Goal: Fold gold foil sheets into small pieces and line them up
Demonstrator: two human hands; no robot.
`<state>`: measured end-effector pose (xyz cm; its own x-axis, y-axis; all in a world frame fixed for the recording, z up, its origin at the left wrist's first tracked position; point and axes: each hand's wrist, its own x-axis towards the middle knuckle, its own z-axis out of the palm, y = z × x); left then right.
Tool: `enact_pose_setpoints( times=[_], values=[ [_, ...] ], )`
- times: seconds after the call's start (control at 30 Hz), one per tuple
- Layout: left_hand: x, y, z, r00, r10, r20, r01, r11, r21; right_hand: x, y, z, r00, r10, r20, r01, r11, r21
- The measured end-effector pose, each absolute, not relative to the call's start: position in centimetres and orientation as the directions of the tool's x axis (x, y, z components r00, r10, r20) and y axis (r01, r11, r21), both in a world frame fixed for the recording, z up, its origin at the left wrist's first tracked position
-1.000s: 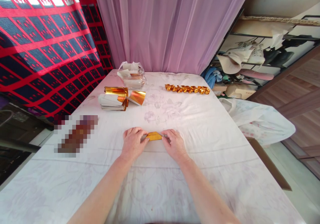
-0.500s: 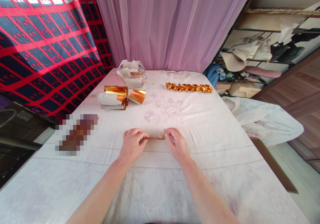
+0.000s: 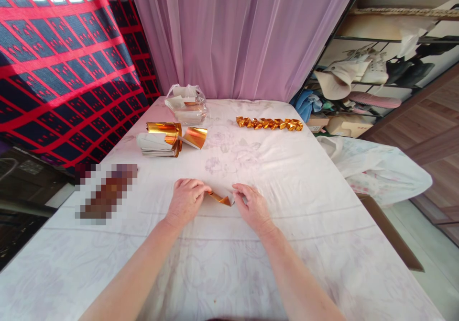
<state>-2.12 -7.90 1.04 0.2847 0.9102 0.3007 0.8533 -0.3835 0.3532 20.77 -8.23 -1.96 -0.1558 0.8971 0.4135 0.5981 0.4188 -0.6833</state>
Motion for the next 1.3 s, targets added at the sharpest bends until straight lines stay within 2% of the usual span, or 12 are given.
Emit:
enact_pose_setpoints(
  times=[0.37,0.57,0.73,0.87,1.13,1.3],
  values=[
    [-2.6,-6.6,1.2,0.384,0.883,0.27,0.857,-0.45,0.253,21.3,-8.5,-0.8,-0.33,0.874,0.357,0.601,0.486,-0.635],
    [-2.9,-8.2,1.8,0.384,0.894,0.229,0.84,-0.442,0.314,21.2,-8.8,-0.8,-0.446,0.827,0.342,0.567,0.557,-0.607],
    [-2.3,-10.8,2.5,0.37,0.899,0.234,0.826,-0.434,0.359,20.6,-9.4,-0.6,-0.446,0.799,0.404,0.586,0.602,-0.543],
    [-1.7,-11.8,2.2,0.344,0.911,0.227,0.836,-0.407,0.368,20.1,-9.8,0.1,-0.522,0.763,0.38,0.616,0.646,-0.451],
    [-0.7,-10.4,1.5,0.33,0.925,0.185,0.856,-0.377,0.354,20.2,-9.8,0.1,-0.576,0.734,0.361,0.67,0.676,-0.306],
    [-0.7,-9.0,1.5,0.369,0.916,0.158,0.847,-0.402,0.348,20.3,-9.8,-0.1,-0.581,0.729,0.361,0.682,0.678,-0.273]
  ],
)
